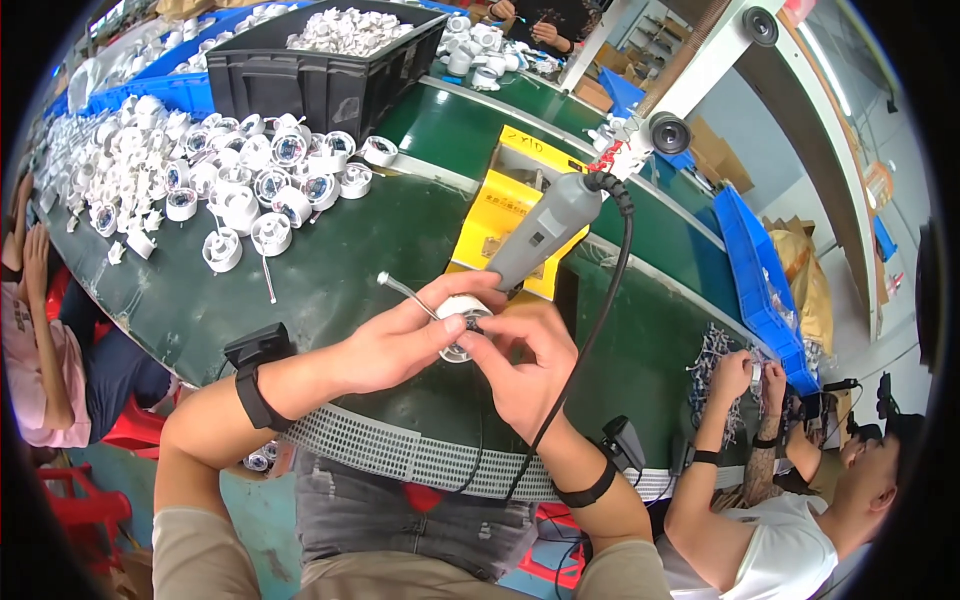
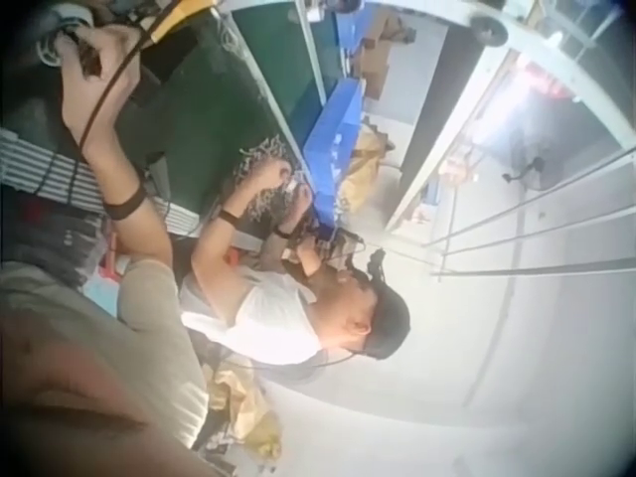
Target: The person fits a circuit board into a plastic housing, applies adhesive from a glue gun, and places the assembled unit onto the conveyor belt.
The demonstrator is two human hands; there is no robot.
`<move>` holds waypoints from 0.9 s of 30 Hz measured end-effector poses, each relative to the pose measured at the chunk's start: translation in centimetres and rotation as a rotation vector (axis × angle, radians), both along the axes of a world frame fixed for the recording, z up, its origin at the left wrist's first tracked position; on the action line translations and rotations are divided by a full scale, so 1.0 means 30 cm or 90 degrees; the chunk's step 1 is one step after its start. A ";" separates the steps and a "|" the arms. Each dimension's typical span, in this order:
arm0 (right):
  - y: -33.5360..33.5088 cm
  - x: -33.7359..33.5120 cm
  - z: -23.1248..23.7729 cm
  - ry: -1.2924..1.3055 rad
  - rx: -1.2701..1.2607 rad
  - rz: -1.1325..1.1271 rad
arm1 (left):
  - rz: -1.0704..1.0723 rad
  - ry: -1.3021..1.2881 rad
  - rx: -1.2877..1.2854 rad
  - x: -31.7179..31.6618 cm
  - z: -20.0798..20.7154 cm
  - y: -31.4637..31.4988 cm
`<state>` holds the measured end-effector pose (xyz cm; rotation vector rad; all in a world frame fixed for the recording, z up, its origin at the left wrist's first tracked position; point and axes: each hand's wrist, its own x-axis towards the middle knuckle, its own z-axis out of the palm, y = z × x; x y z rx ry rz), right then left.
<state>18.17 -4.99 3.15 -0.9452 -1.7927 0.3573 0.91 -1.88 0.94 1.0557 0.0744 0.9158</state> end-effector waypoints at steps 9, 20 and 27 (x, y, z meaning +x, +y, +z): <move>0.031 0.015 -0.020 0.181 -0.199 0.072 | 0.035 0.127 0.082 -0.009 0.030 -0.005; 0.050 0.022 -0.087 0.053 -0.157 0.004 | 0.188 0.309 0.318 -0.043 0.037 0.013; 0.122 0.014 -0.012 0.140 -0.016 -0.103 | 0.130 0.424 0.134 -0.019 -0.005 0.024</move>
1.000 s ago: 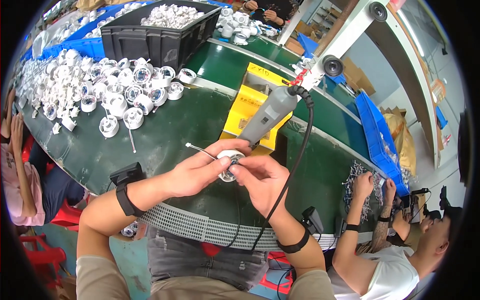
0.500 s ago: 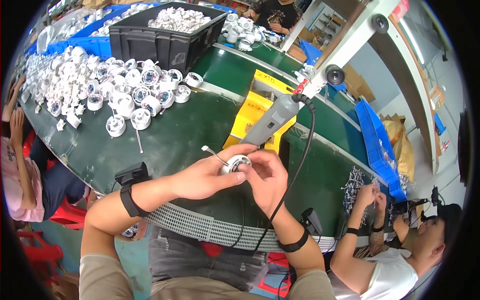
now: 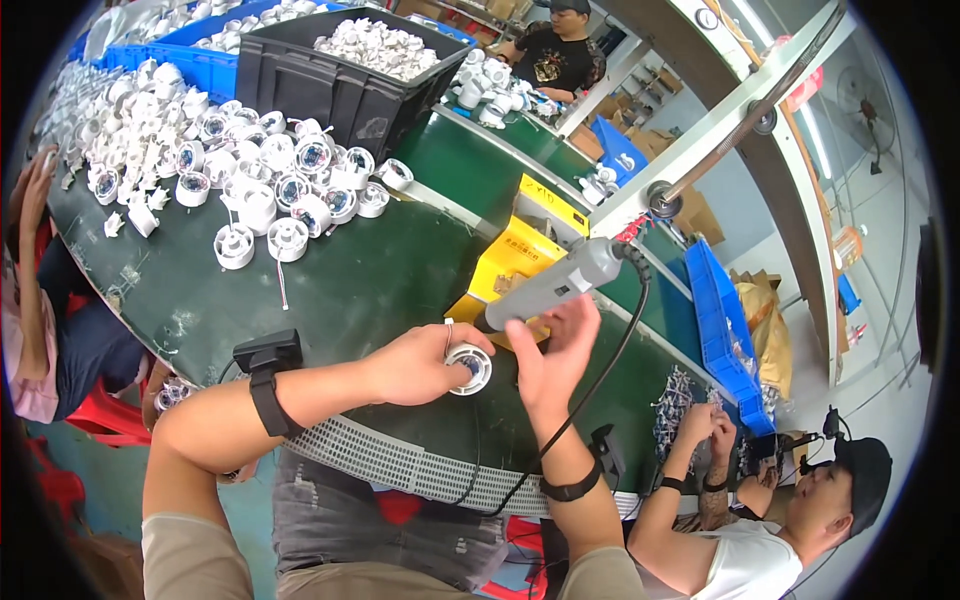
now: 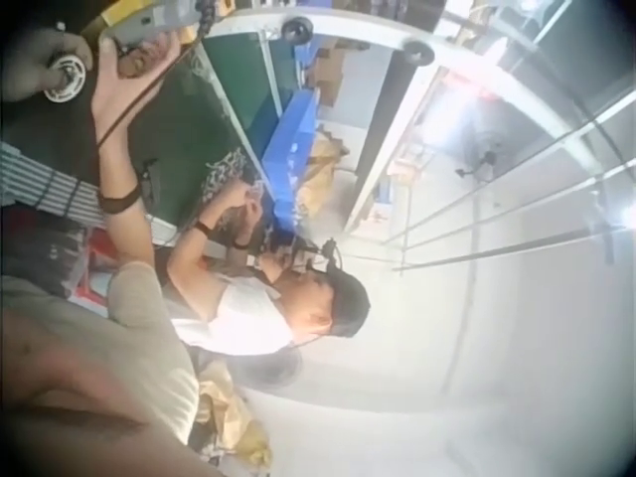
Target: The person fits a circuit board into a plastic housing, applies adhesive from a glue gun, and places the assembled unit onto the conveyor belt.
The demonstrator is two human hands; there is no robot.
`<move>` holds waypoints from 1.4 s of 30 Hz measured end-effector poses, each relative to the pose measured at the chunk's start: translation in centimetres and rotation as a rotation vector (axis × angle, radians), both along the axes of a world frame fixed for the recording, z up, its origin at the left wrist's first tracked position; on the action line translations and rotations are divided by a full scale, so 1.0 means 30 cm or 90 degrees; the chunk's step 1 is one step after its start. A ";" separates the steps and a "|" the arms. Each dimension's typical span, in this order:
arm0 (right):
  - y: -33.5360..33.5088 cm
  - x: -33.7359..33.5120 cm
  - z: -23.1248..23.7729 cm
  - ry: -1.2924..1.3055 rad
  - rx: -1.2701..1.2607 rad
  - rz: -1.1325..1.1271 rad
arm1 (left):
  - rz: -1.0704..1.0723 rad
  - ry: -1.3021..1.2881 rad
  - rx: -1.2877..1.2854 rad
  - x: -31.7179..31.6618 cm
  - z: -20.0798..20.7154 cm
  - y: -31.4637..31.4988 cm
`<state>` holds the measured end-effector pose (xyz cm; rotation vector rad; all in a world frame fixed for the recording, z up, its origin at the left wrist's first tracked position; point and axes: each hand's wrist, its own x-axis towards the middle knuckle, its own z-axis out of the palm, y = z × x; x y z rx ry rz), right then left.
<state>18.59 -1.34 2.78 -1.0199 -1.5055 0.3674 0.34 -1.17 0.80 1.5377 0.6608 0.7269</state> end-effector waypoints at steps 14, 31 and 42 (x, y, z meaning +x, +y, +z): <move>0.156 -0.077 0.141 0.285 0.150 -0.019 | 0.028 0.035 -0.334 0.000 -0.016 0.035; 0.162 -0.095 0.133 0.265 0.127 -0.001 | 0.001 0.015 -0.362 -0.006 -0.018 0.042; 0.128 -0.095 0.111 0.240 0.100 0.032 | 0.104 -0.022 -0.372 0.004 -0.027 0.047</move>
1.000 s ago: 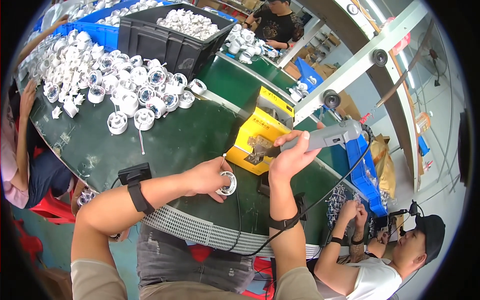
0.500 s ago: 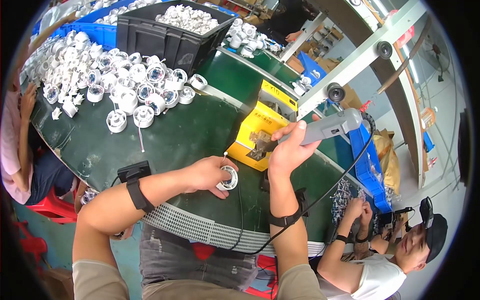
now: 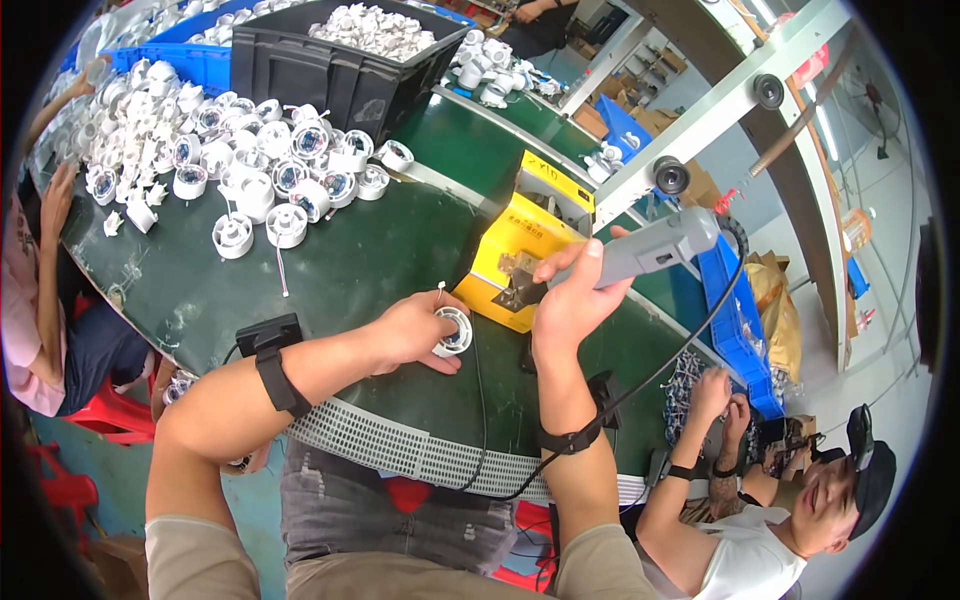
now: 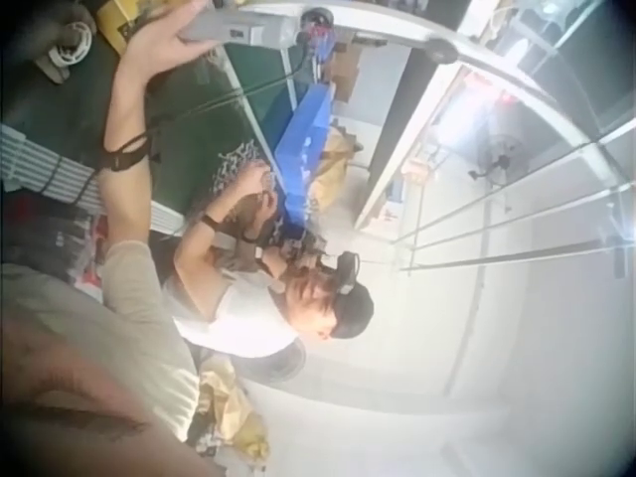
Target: The person fits a circuit board into a plastic housing, applies adhesive from a glue gun, and places the assembled unit onto the conveyor belt.
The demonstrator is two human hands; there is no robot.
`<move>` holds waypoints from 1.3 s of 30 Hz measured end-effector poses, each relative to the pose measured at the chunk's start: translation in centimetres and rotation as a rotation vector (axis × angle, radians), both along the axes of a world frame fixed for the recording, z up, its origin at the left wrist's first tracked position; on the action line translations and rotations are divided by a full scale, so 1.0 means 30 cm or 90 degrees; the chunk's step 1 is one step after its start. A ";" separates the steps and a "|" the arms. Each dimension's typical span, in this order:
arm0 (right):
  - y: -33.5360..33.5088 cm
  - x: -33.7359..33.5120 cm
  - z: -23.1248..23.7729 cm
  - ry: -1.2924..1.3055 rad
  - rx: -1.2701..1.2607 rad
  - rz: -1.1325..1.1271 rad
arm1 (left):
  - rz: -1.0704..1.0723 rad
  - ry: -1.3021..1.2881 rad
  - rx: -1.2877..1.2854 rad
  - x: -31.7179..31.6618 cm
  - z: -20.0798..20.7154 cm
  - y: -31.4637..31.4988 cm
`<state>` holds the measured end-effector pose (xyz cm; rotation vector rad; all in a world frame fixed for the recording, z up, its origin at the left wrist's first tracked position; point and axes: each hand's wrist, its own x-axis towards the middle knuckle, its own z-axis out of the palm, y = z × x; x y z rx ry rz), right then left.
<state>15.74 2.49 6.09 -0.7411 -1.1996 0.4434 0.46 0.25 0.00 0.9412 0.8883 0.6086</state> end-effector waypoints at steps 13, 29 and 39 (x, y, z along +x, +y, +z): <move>-0.118 -0.110 -0.085 0.071 -0.038 0.164 | 0.014 -0.006 0.008 0.003 0.007 0.002; -0.109 -0.113 -0.126 0.026 -0.010 0.196 | 0.019 -0.003 0.011 0.007 0.000 0.002; -0.097 -0.029 -0.115 0.008 0.014 0.233 | 0.185 0.438 0.747 -0.106 0.027 0.066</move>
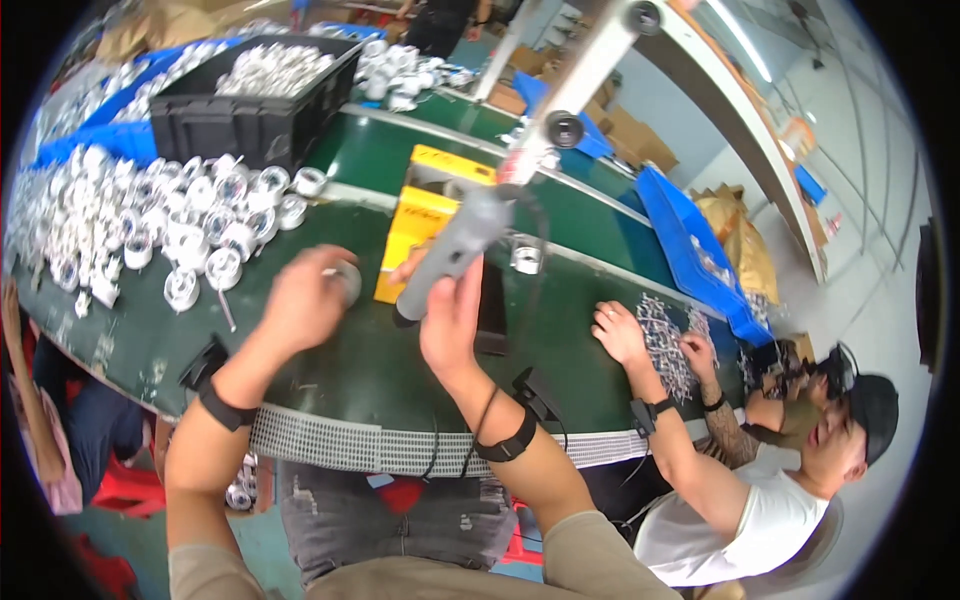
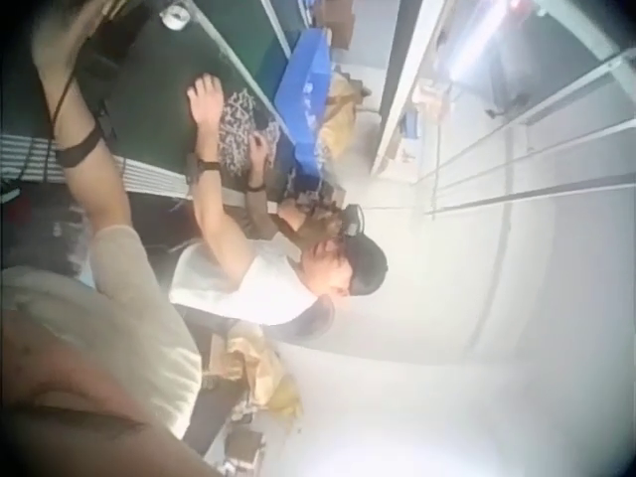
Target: The person fits a circuit board into a plastic housing, applies adhesive from a glue gun, and places the assembled unit onto the conveyor belt.
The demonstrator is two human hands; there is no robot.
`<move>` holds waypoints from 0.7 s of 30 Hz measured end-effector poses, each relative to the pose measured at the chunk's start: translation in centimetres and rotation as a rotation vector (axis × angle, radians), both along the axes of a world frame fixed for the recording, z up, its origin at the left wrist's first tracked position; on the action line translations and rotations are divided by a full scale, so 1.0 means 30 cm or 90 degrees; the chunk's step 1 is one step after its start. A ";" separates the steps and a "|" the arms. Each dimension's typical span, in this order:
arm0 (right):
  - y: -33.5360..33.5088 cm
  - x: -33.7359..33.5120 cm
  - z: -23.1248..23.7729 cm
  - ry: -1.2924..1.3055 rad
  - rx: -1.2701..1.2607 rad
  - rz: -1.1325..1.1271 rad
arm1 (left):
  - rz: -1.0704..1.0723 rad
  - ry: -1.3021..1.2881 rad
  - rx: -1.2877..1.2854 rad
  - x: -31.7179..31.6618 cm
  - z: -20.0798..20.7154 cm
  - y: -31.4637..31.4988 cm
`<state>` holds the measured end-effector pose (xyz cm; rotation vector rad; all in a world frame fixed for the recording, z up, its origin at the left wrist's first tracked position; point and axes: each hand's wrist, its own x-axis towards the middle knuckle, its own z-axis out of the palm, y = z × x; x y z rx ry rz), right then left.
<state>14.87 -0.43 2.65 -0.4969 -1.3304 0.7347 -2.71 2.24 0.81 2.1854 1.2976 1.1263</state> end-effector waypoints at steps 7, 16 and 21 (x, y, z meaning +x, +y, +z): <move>0.148 0.441 -0.022 -0.303 -0.109 -0.593 | 0.361 0.324 0.194 -0.203 -0.007 0.073; 0.173 0.616 -0.152 -0.521 -0.281 -0.746 | -0.019 0.032 0.043 0.001 0.067 -0.024; 0.052 0.428 0.015 -0.310 0.181 -0.705 | -0.145 -0.019 -0.250 -0.002 0.061 -0.044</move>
